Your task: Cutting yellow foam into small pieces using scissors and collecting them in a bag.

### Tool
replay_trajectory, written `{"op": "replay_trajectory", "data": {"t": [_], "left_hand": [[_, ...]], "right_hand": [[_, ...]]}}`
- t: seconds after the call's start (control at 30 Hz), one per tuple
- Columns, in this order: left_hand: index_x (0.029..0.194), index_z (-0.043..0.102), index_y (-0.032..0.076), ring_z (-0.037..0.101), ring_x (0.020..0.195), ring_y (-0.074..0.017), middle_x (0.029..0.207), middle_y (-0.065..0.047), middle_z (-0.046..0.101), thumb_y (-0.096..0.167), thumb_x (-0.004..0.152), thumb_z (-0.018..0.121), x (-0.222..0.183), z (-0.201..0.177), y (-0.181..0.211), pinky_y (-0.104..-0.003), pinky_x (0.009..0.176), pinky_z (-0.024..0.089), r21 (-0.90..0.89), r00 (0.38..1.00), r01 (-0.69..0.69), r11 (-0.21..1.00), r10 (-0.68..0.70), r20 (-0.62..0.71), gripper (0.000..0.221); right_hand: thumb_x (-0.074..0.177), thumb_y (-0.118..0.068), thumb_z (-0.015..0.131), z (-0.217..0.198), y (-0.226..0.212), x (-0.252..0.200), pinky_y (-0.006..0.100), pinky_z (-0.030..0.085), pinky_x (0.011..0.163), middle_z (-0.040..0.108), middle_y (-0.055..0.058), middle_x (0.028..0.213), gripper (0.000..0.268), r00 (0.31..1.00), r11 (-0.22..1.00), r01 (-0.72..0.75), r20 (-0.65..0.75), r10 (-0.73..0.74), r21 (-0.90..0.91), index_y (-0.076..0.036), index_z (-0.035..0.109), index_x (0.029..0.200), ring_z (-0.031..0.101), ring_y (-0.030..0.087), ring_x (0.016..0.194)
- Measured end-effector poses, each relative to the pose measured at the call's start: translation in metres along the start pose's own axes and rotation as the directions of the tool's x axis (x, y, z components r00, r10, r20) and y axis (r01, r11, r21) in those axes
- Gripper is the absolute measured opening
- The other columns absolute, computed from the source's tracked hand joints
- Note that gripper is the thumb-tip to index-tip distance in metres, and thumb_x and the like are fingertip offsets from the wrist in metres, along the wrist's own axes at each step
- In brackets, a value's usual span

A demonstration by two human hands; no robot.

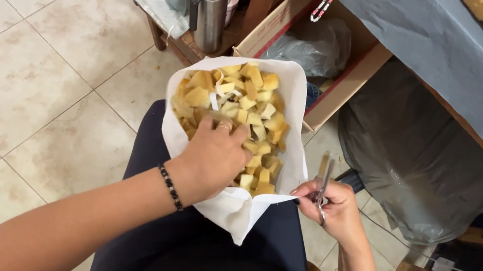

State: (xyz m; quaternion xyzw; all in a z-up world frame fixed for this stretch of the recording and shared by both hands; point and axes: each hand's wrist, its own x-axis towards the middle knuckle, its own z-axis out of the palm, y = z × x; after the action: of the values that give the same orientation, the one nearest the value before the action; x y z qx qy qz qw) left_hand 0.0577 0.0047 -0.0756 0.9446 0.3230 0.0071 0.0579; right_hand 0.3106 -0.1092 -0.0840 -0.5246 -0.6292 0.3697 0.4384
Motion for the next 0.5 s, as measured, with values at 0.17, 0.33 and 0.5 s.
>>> {"op": "replay_trajectory", "data": {"t": [0.17, 0.33, 0.5], "left_hand": [[0.119, 0.072, 0.019, 0.051, 0.119, -0.0423, 0.128, -0.014, 0.054, 0.031, 0.075, 0.088, 0.0, -0.01, 0.006, -0.071, 0.104, 0.028, -0.044, 0.972, 0.006, 0.999, 0.005, 0.233, 0.048], [0.128, 0.069, 0.014, 0.039, 0.127, -0.0529, 0.136, -0.025, 0.047, 0.024, 0.092, 0.067, 0.0, 0.009, 0.017, -0.08, 0.098, 0.024, -0.006, 0.876, 0.038, 0.999, -0.031, 0.481, 0.038], [0.143, 0.057, 0.012, 0.026, 0.142, -0.055, 0.153, -0.026, 0.036, 0.024, 0.098, 0.06, -0.002, -0.026, 0.017, -0.083, 0.106, 0.012, 0.007, 0.795, -0.009, 1.0, 0.003, 0.606, 0.046]], "right_hand": [[0.076, -0.008, 0.088, 0.002, 0.005, -0.005, 0.024, 0.048, 0.05, 0.066, 0.004, 0.054, 0.011, 1.0, 0.999, -0.005, 0.003, 0.005, 0.032, -0.004, 0.081, 0.083, 0.056, 0.009, 0.049], [0.077, -0.011, 0.089, 0.031, -0.001, 0.007, 0.026, 0.048, 0.049, 0.064, 0.003, 0.056, 0.011, 0.994, 0.991, 0.085, 0.064, -0.093, 0.105, -0.005, 0.082, 0.083, 0.056, 0.01, 0.05], [0.076, -0.01, 0.089, 0.038, -0.02, 0.017, 0.026, 0.049, 0.05, 0.065, 0.005, 0.056, 0.011, 0.995, 0.993, 0.084, 0.049, -0.089, 0.085, -0.004, 0.082, 0.083, 0.056, 0.011, 0.051]]}}
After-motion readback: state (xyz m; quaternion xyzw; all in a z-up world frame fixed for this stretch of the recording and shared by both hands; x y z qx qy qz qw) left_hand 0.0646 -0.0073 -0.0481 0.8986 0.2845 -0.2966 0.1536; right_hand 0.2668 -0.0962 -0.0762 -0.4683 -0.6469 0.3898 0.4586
